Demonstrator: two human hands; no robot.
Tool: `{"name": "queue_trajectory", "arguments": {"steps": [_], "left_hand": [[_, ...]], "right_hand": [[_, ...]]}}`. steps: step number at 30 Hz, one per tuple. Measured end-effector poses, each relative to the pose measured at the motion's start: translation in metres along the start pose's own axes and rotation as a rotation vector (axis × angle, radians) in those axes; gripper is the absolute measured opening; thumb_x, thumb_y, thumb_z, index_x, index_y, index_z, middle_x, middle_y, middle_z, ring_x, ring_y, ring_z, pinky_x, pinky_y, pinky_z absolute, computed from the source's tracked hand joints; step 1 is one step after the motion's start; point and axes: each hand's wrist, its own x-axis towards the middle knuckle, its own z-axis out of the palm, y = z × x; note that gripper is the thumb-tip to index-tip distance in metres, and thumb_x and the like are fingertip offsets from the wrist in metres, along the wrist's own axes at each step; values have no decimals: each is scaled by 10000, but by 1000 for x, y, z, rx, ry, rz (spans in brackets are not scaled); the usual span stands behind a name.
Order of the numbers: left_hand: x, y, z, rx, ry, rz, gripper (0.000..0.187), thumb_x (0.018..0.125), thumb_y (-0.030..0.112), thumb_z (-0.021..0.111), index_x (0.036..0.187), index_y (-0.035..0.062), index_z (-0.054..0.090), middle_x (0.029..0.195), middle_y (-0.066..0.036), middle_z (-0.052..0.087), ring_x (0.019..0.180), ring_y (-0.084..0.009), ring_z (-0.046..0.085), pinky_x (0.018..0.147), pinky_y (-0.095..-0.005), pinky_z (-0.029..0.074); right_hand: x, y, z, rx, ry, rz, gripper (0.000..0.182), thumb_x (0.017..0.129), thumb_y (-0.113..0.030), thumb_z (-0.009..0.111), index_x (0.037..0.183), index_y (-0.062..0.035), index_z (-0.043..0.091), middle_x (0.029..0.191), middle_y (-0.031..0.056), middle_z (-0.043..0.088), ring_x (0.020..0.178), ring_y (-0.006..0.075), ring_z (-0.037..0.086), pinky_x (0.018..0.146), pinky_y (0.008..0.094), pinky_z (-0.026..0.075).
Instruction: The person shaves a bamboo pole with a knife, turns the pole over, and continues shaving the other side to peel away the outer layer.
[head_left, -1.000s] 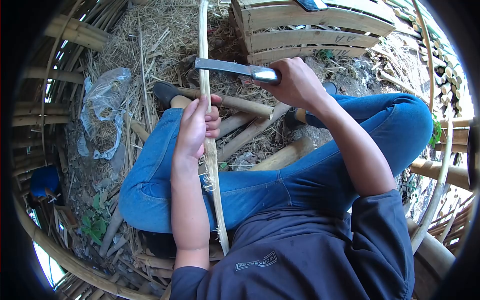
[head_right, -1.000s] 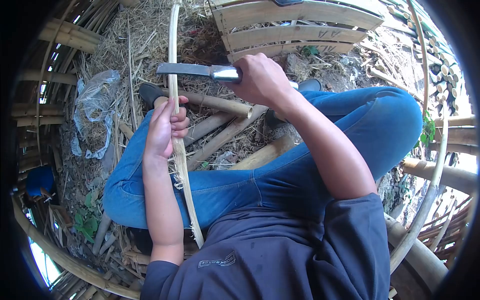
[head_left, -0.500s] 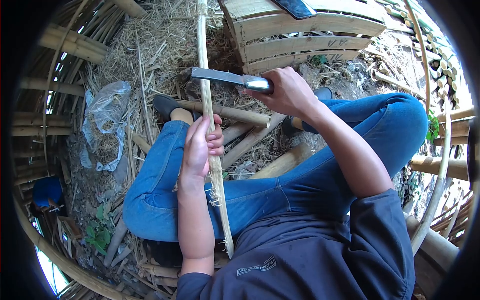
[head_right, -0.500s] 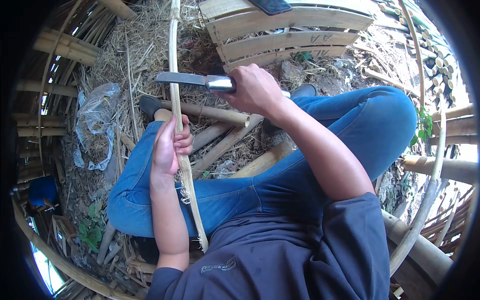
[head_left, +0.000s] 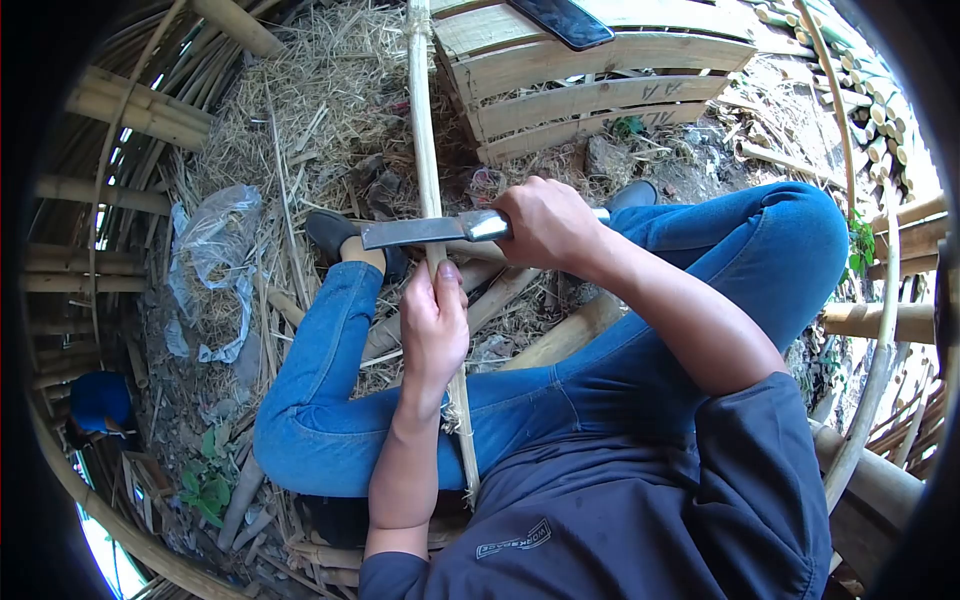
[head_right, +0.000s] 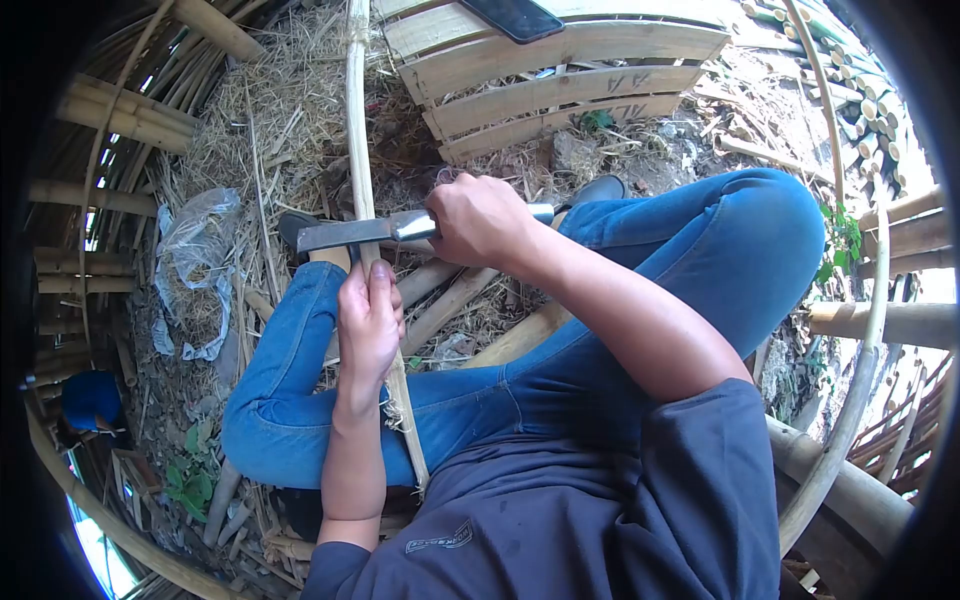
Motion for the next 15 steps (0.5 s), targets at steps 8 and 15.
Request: {"name": "queue_trajectory", "arguments": {"steps": [8,15], "left_hand": [[-1,-7,4,111,16,74,282,1087,302,424,899,95,464,583,77,350,437,-3,304,372,-205,260],[-5,2,5,106,11,67,280,1089,301,419,896,103,463,588,78,347,443,3,297,374,-197,240]], "right_hand": [[5,3,-4,-66,29,-4,120,697,-143,646,699,-44,715,718,239,677,710,413,696,710,473,575],[5,5,-9,-96,79,-2,102,670,-125,649,692,-48,712,701,234,669,686,414,686,678,472,570]]}}
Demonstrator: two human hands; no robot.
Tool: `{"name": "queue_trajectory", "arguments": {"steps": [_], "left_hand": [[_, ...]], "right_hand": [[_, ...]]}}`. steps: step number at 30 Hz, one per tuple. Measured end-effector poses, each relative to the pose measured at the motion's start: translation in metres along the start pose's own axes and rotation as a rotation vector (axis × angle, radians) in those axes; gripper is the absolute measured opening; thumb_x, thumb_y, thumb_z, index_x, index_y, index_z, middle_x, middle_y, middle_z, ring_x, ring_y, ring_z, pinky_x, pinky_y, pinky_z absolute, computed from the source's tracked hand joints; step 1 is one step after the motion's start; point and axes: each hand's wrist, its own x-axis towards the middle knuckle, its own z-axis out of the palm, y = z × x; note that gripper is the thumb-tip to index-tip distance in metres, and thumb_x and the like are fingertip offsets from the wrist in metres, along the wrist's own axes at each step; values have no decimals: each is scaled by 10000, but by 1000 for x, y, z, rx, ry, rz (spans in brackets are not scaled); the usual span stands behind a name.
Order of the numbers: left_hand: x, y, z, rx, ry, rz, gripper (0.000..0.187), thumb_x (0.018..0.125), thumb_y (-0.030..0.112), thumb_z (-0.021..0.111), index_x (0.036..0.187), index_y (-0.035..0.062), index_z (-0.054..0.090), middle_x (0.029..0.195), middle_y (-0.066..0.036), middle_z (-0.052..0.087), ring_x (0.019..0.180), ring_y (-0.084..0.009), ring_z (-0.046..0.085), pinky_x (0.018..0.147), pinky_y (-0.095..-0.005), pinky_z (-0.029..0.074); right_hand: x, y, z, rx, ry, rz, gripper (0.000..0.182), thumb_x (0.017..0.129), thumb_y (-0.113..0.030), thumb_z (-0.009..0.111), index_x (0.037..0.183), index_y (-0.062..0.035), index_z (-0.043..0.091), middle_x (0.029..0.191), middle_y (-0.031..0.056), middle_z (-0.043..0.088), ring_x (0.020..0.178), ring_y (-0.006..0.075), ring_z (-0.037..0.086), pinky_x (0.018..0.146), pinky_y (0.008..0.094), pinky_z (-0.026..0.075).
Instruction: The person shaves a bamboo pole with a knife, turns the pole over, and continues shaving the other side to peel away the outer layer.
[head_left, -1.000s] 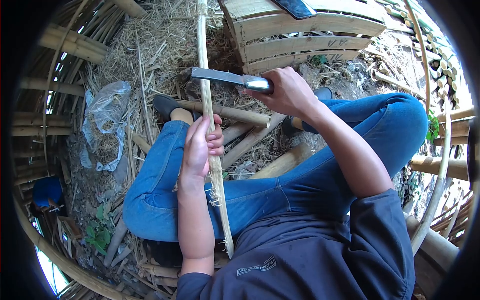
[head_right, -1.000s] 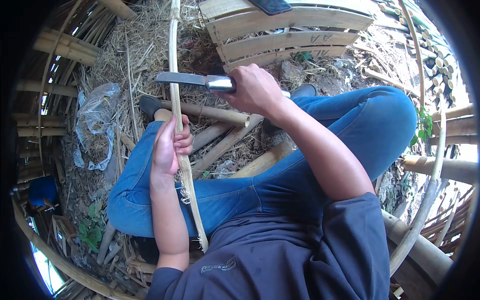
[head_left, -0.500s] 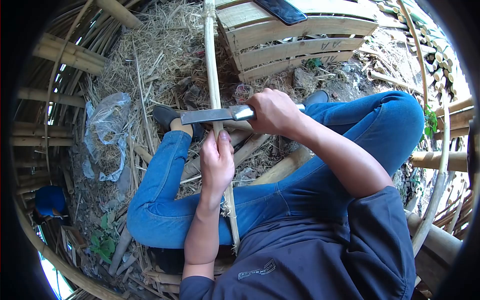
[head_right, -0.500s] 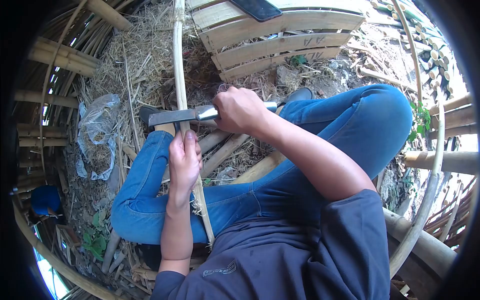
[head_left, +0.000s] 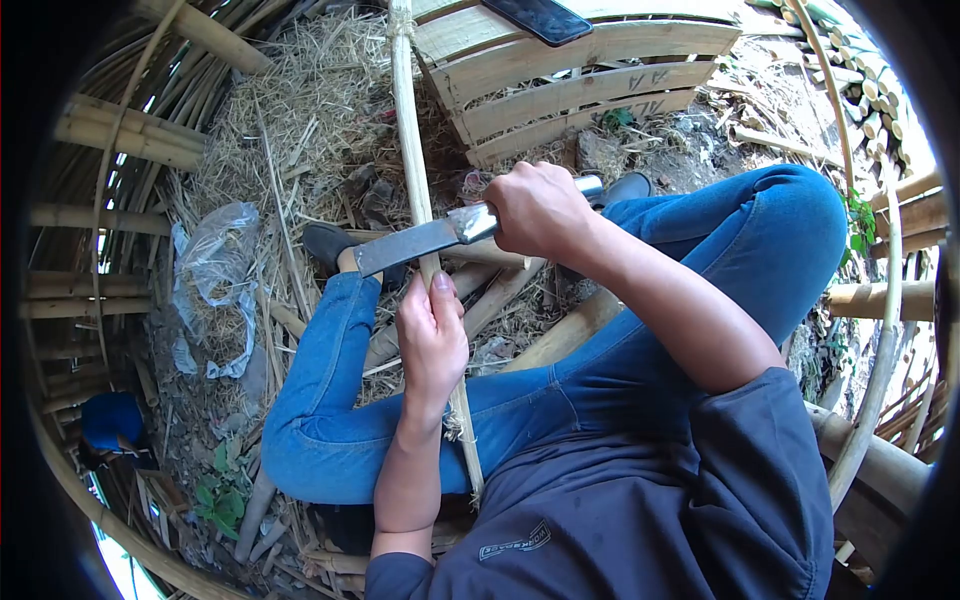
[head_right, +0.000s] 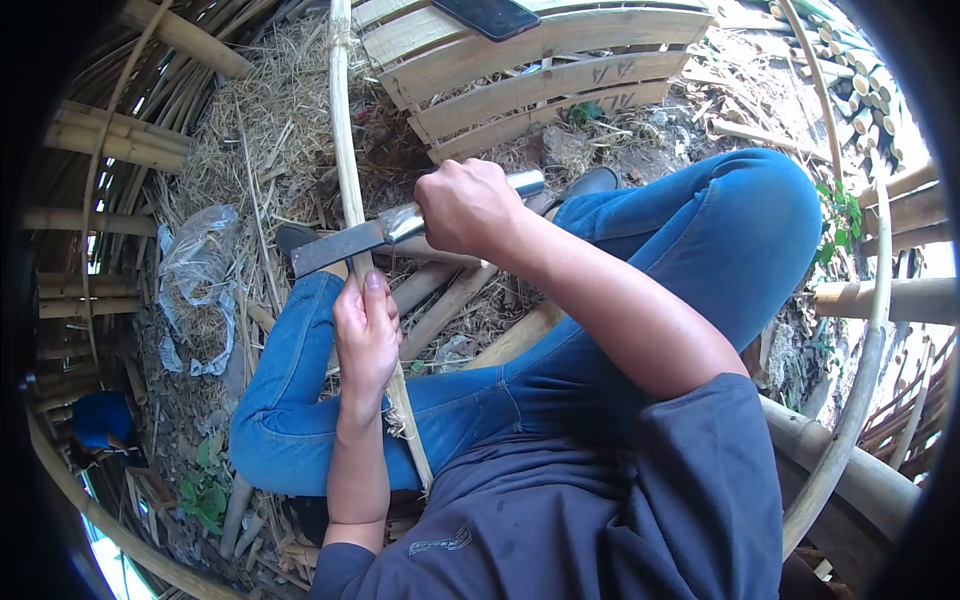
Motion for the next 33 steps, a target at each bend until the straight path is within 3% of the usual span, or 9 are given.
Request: {"name": "queue_trajectory", "arguments": {"steps": [4,8,11,14,17,20,26,29,33], "left_hand": [[-3,18,-2,14,25,-52,302,1068,203,441,845,11,512,584,-7,455,491,-74,408,455,-289,318],[-4,18,-3,21,12,-79,300,1072,191,432,848,6,507,587,2,442,493,-59,395,452,-278,305],[-5,19,-2,-13,13,-62,302,1074,198,433,847,11,503,587,12,434,496,-51,385,452,-272,303],[-6,14,0,-69,-16,-42,283,1090,287,423,877,105,461,597,77,358,458,8,298,384,-197,236],[-6,14,-1,-72,-19,-33,278,1090,287,423,883,106,464,598,77,359,459,8,299,385,-197,237],[-7,19,-2,-93,-8,-87,314,1080,222,434,839,30,493,603,32,411,500,-31,354,442,-248,278],[-1,16,-5,-257,-33,-177,292,1081,229,437,860,47,495,601,55,394,495,-12,346,422,-221,265],[1,21,-10,-247,42,-261,269,1079,225,445,884,48,504,607,59,397,489,-9,346,415,-214,273],[-1,13,-11,-114,-5,-108,268,1080,215,433,905,32,521,613,44,410,482,-27,352,424,-243,283]], "right_hand": [[2,3,-3,-33,8,6,127,623,-121,666,721,-56,713,694,215,664,679,408,675,667,473,561],[2,3,-4,-20,-3,22,132,612,-127,674,718,-57,711,687,209,662,676,407,673,670,472,558],[2,4,-7,-35,24,-13,118,663,-135,655,666,-28,705,679,239,661,673,418,691,662,473,572],[2,3,-8,-36,42,-26,119,657,-136,655,671,-31,708,677,237,660,673,417,691,664,473,573],[3,3,-9,-46,50,-22,121,651,-139,658,675,-32,710,678,236,661,674,413,692,662,472,572],[3,5,-8,-48,65,-41,122,653,-141,658,675,-34,711,679,234,663,671,408,693,656,470,571],[4,5,-4,-74,55,-51,131,674,-167,674,689,-44,715,682,220,670,673,396,697,661,464,575],[-4,-2,3,-64,-67,-105,121,647,-187,684,705,-83,708,661,189,662,660,389,681,660,476,561],[-5,-2,11,9,7,-13,116,642,-159,675,696,-60,700,664,198,658,667,401,677,658,466,563]]}}
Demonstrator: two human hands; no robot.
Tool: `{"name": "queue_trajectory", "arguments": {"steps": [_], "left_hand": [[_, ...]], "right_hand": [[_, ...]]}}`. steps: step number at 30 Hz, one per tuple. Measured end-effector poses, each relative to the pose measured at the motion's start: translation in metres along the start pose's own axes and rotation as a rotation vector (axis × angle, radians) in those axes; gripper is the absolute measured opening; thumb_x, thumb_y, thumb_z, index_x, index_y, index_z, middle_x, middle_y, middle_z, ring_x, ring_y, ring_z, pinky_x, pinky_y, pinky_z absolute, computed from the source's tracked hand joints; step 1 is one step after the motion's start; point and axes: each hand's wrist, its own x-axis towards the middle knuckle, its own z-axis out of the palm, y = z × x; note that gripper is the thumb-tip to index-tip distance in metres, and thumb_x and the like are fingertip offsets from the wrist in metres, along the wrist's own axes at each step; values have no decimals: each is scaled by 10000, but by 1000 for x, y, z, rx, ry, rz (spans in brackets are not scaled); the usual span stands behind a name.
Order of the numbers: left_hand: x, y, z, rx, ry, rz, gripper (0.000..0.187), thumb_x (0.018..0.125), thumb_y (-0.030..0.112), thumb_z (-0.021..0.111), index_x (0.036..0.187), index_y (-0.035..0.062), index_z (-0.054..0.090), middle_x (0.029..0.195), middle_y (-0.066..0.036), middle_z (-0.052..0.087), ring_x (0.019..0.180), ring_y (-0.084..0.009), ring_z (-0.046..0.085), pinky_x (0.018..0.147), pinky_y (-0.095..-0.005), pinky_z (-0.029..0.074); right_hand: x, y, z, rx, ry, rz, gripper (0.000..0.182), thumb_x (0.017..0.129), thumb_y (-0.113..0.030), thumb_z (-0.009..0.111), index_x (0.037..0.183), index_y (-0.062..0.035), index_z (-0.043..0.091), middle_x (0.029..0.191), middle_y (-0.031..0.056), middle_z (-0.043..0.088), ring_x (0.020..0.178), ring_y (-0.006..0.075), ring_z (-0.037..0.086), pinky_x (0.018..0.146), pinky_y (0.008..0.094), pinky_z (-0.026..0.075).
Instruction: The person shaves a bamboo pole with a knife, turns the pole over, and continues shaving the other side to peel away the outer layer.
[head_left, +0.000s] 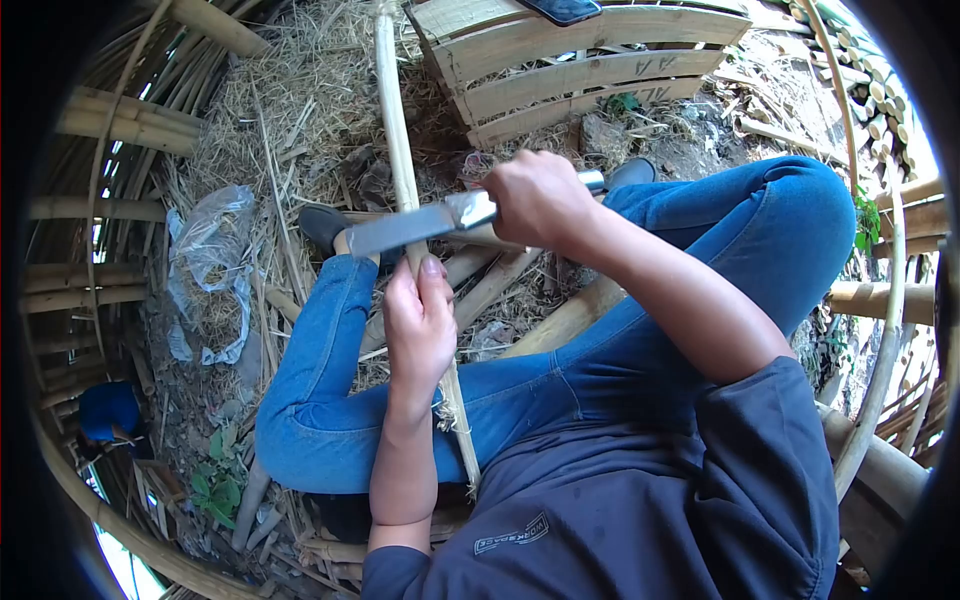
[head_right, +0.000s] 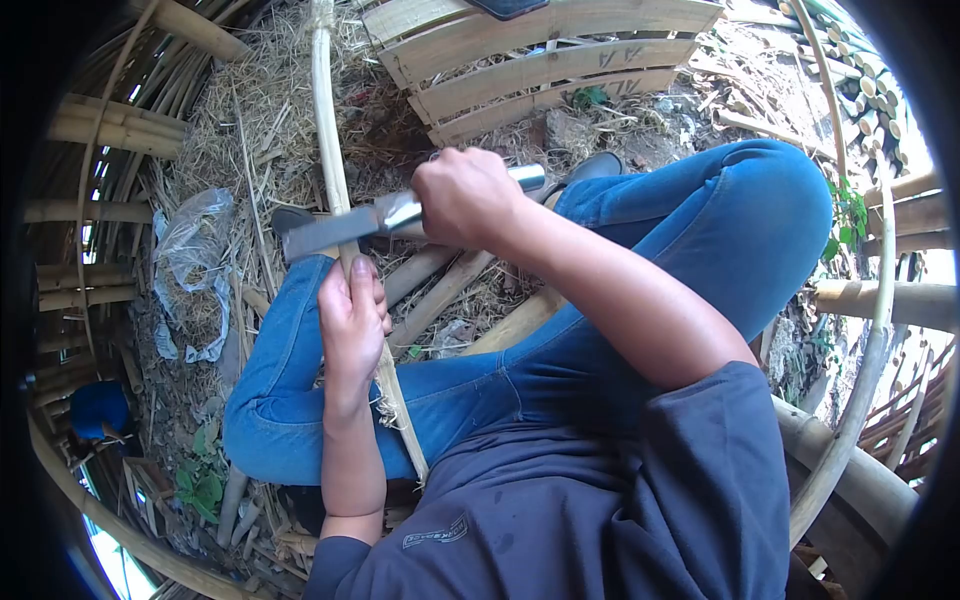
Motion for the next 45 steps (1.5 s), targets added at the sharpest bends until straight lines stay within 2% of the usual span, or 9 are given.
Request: {"name": "queue_trajectory", "arguments": {"steps": [6,13,18,22,26,31,36,40,45], "left_hand": [[4,-6,-3,10,2,9,273,1086,248,424,913,51,499,621,55,400,470,-20,318,413,-230,267],[9,0,-2,-240,-63,-195,255,1089,254,416,909,88,484,626,84,360,461,6,296,388,-199,238],[10,4,1,-298,-125,-201,264,1087,267,426,897,90,478,624,89,355,469,6,291,399,-202,245],[11,-4,4,-226,-52,-222,253,1082,302,451,925,107,488,640,95,339,486,6,278,409,-187,210],[3,-4,4,-292,-154,-220,250,1088,278,433,912,107,483,636,97,333,484,10,276,407,-184,203],[6,0,1,-288,-113,-222,255,1089,274,429,904,107,483,636,98,335,485,10,277,407,-182,205],[6,-3,2,-260,-108,-218,245,1085,269,441,908,107,486,637,97,339,489,8,281,411,-181,213],[4,1,0,-262,-102,-199,240,1084,272,444,916,106,489,639,97,340,490,7,282,411,-180,216],[4,-1,-3,-282,-105,-212,236,1082,279,450,931,104,497,640,98,335,490,8,280,411,-179,218]], "right_hand": [[-1,-7,-3,-2,-72,-51,112,649,-124,652,710,-51,710,692,223,664,689,405,681,671,479,560],[5,3,5,-41,37,-5,95,657,-121,648,699,-63,710,665,217,654,664,404,676,663,471,561],[11,9,-1,-96,29,52,148,724,-159,645,710,-33,720,727,227,687,705,389,710,685,460,579],[6,-2,5,-134,-123,-97,145,730,-161,649,713,-36,720,726,229,686,698,387,710,688,452,583],[16,25,4,-55,101,120,110,706,-135,643,718,-52,715,680,210,666,658,398,681,683,483,567],[8,5,7,-66,-47,-21,105,691,-123,633,717,-70,720,682,219,664,668,386,688,669,469,567],[16,25,4,-64,79,126,111,704,-123,624,716,-65,718,673,221,660,671,393,686,672,476,564],[7,-3,1,-108,-98,-73,122,703,-129,627,737,-58,721,686,234,662,685,398,690,694,474,571],[19,31,-6,-26,32,149,127,681,-131,648,726,-29,709,717,254,661,720,417,685,707,483,569]]}}
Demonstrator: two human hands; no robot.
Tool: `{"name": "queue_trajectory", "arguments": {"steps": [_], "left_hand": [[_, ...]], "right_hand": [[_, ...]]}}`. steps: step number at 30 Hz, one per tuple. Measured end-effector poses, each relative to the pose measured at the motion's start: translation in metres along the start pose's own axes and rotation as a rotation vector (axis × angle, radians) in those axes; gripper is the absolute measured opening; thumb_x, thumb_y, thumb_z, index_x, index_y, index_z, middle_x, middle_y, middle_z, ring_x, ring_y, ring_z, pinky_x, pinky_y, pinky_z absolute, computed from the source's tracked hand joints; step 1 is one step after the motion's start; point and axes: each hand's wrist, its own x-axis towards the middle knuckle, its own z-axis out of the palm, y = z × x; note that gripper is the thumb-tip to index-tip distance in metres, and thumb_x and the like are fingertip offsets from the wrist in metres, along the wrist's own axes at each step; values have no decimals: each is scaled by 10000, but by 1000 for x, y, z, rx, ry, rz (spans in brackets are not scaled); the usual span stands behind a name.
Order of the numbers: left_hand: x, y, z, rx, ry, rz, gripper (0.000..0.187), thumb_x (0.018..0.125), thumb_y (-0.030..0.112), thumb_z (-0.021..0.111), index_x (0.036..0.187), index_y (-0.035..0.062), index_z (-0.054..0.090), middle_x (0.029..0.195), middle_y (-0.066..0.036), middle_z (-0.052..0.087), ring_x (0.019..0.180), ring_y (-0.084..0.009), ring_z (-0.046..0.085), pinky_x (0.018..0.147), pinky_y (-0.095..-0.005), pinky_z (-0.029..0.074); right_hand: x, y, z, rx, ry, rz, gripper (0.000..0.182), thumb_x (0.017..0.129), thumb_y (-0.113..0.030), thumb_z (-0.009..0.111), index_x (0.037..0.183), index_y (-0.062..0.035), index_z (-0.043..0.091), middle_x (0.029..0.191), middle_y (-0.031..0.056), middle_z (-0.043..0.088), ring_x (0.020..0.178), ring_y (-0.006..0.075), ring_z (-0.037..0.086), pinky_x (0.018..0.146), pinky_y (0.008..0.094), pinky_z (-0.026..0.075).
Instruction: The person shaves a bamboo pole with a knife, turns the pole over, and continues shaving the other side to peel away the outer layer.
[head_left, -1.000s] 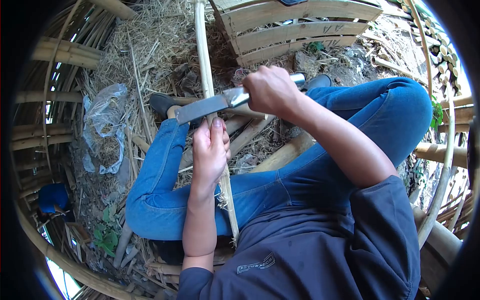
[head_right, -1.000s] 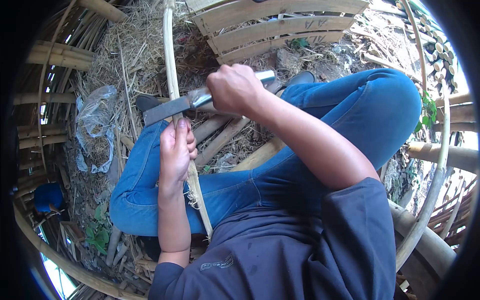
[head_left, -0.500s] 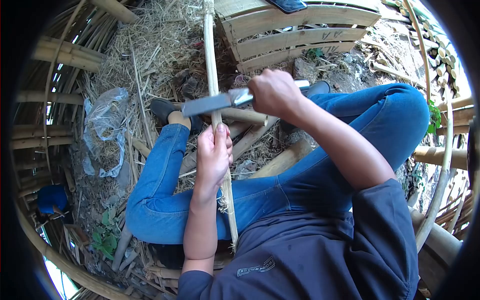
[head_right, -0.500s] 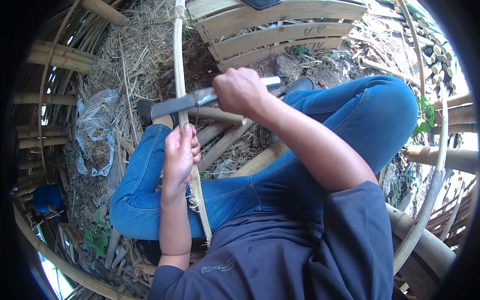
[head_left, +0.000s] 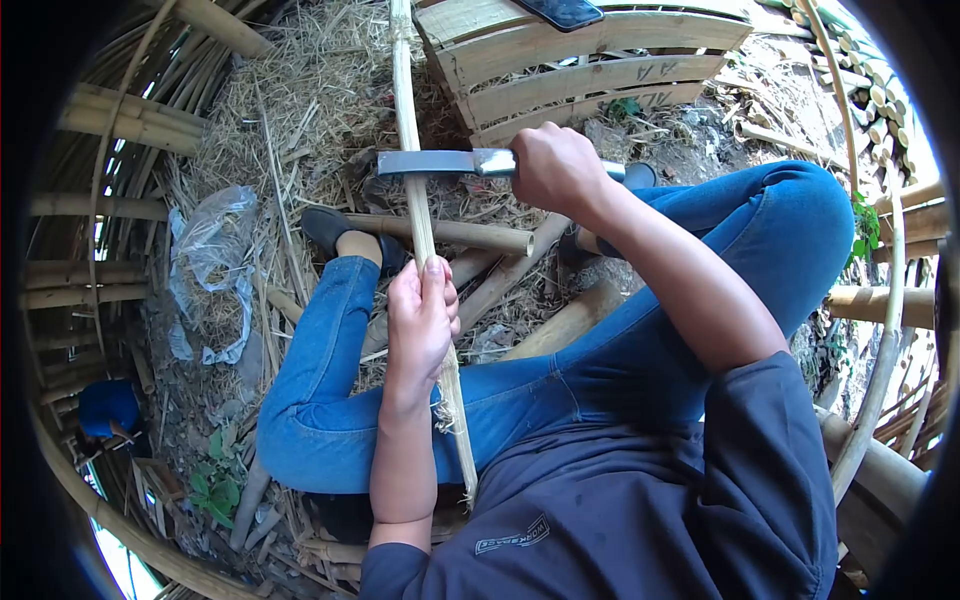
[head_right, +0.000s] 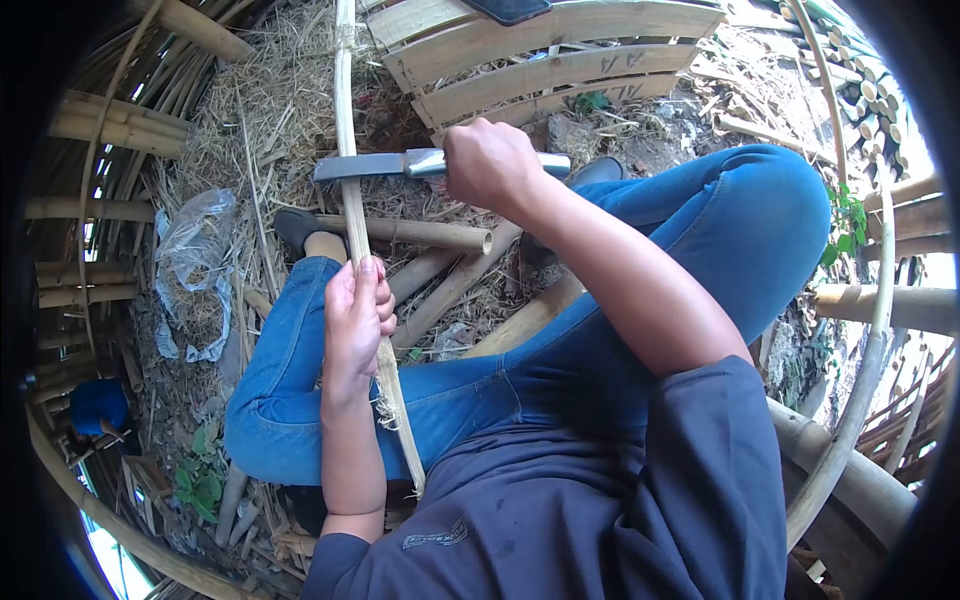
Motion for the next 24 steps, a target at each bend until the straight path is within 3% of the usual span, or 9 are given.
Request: {"name": "queue_trajectory", "arguments": {"steps": [4,7,10,12,17,24], "left_hand": [[-2,7,-1,-76,-43,-18,237,1078,287,462,936,104,509,649,101,332,504,9,277,420,-170,217],[5,2,-8,-113,-52,-61,214,1073,274,475,945,108,519,653,98,322,500,3,268,418,-169,214],[6,4,-6,-129,-86,-76,209,1074,273,472,948,113,519,653,96,321,500,3,266,416,-171,212],[4,6,-5,-127,-83,-75,208,1075,274,468,951,114,517,653,94,322,500,3,266,414,-171,212],[5,4,-6,-125,-78,-72,209,1076,275,464,964,106,515,652,89,316,503,3,262,412,-168,215],[-1,17,-8,-139,-121,-64,189,1066,261,492,959,107,516,650,95,331,503,10,277,421,-166,229]], "right_hand": [[-11,-26,8,11,-89,-165,140,671,-118,637,741,-25,713,722,253,664,710,423,681,709,488,565],[-3,-13,5,4,-37,51,128,689,-101,627,743,-28,718,732,246,672,708,406,690,688,480,569],[-7,-13,-9,1,-35,-62,113,701,-108,621,716,-36,708,723,246,668,702,410,686,684,478,568],[-14,-33,-14,-34,-183,-176,115,710,-127,650,729,-31,710,758,226,698,724,401,707,717,475,574],[-3,-3,-10,-4,5,93,125,727,-123,647,734,-13,705,726,244,673,688,411,689,698,479,571],[-6,-8,-31,74,24,54,169,703,-182,707,793,-38,718,764,209,694,740,387,698,719,471,575]]}}
